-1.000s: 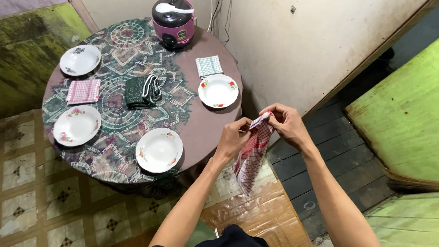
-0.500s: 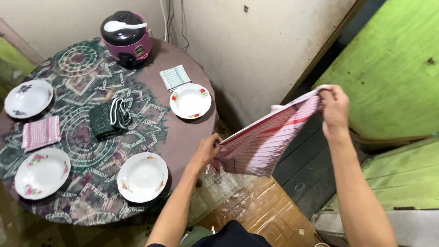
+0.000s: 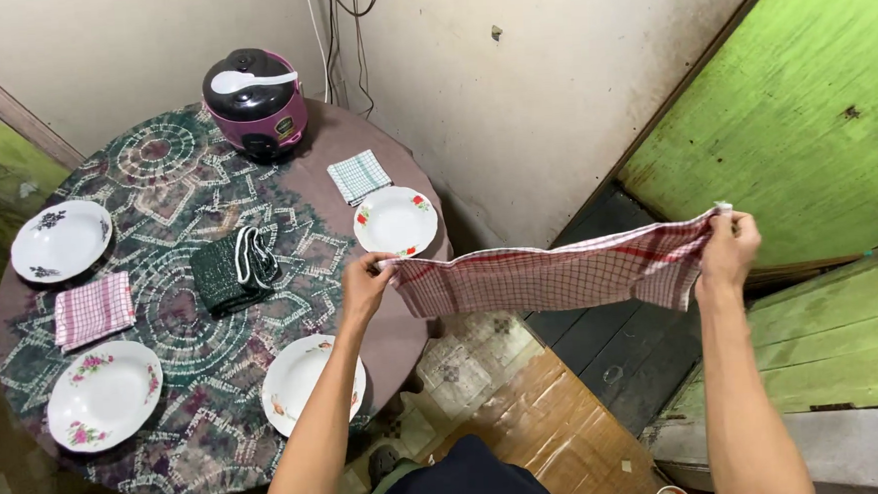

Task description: Fold the checkered napkins into small squares and place them on the table.

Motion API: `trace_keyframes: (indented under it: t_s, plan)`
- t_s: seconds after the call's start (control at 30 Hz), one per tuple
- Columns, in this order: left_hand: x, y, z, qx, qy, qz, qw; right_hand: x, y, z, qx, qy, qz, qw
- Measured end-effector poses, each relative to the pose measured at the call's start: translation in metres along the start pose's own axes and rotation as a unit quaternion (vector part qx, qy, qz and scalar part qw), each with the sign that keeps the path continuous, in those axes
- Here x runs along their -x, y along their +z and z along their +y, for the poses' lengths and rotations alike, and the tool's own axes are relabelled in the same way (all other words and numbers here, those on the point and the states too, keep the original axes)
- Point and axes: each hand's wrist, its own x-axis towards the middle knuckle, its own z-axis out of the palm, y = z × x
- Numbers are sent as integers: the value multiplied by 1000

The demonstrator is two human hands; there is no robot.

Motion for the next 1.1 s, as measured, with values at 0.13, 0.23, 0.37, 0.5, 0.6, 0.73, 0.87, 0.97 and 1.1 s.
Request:
trace_keyframes:
  t_s: [0.13, 0.23, 0.37, 0.5, 0.6, 0.73, 0.87, 0.97, 1.1]
  plan:
    - [-8, -14, 64, 95, 10, 26, 995, 67, 76, -58, 54, -22, -105, 993]
    - [1, -18, 119, 44, 46, 19, 998, 118, 135, -91, 139, -57, -199, 969]
    - [6, -25, 156, 18, 176, 12, 984, 186, 205, -129, 217, -192, -380, 879]
    - [12, -41, 167, 8, 215, -11, 977, 243, 253, -165, 127, -225, -459, 850]
    - [12, -62, 170, -5, 216, -23, 976, 250, 268, -126, 175, -74, -472, 861]
    - [11, -87, 165, 0, 187, -28, 982, 258, 279, -146, 173, -87, -446, 874]
    - [12, -96, 152, 15, 201, -25, 979, 263, 290, -150, 135, -97, -440, 883]
    - [11, -100, 155, 29, 223, -23, 974, 263, 297, -149, 131, -102, -429, 888]
    - [10, -103, 158, 41, 215, -38, 975, 260, 300, -151, 120, -123, -430, 887]
